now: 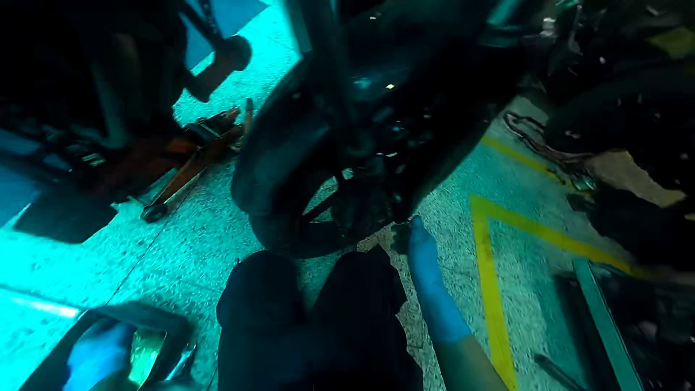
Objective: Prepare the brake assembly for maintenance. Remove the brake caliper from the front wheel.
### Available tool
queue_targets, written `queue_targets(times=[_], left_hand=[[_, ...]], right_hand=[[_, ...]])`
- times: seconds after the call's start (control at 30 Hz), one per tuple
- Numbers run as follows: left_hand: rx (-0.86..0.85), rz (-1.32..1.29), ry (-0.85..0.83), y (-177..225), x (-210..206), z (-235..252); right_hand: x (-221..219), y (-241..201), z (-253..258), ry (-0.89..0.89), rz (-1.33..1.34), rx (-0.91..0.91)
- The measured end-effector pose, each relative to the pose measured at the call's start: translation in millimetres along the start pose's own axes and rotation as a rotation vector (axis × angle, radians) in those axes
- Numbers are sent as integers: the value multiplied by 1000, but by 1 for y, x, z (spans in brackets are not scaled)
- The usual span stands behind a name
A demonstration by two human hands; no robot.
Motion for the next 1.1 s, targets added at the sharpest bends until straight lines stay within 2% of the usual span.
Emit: queue_targets(times=[0.07, 0.1, 0.17, 0.2, 0.23, 0.3, 0.37, 0.47, 0.6, 0.67, 0.77, 0.87, 0.93, 1.03, 1.1], left_hand=[[-3, -468, -141, -16, 8, 15], [55, -625, -177, 2, 23, -5], [352, -780, -84, 92, 62, -93], [405, -820, -44, 128, 76, -133], [394, -891, -77, 147, 84, -165], [316, -1072, -289, 141, 78, -195], [213, -1199, -537, 100, 47, -191], [217, -1087, -635, 94, 6, -213], [118, -931, -801, 94, -27, -266], [46, -893, -848, 87, -41, -282], [-15, -873, -857, 86, -48, -285], [-2, -857, -868, 86, -50, -281], [-3, -850, -872, 86, -50, -278], [27, -775, -825, 91, -47, -283], [51, -747, -791, 95, -45, -287]], right_hand=[[3, -8, -1, 53, -285, 63], [1, -8, 0, 62, -290, 64], [-1, -7, 3, 15, -45, 26], [-4, -4, 1, -17, 142, 8], [-6, -1, -4, -43, 312, -16], [-15, 9, -24, -52, 470, -26], [-35, 20, -39, -146, 500, -19], [-69, 17, -40, -240, 732, -133], [-81, 9, -32, -179, 958, -218], [-76, 10, -45, -131, 983, -181], [-65, 7, -51, -77, 1006, -69], [-63, 0, -32, -40, 1150, -96], [-63, 1, -26, -83, 1211, -148], [-55, 16, -43, -264, 1121, -122], [-55, 13, -37, -280, 1113, -123]])
Point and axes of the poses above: each hand's wrist, its own z-axis towards the middle knuckle, its own x-axis out of the back of the hand, y = z × x, the point moved 2 cm from there along z, towards the middle knuckle, and after that the axes turned 5 degrees about -z, right-handed, at the moved point
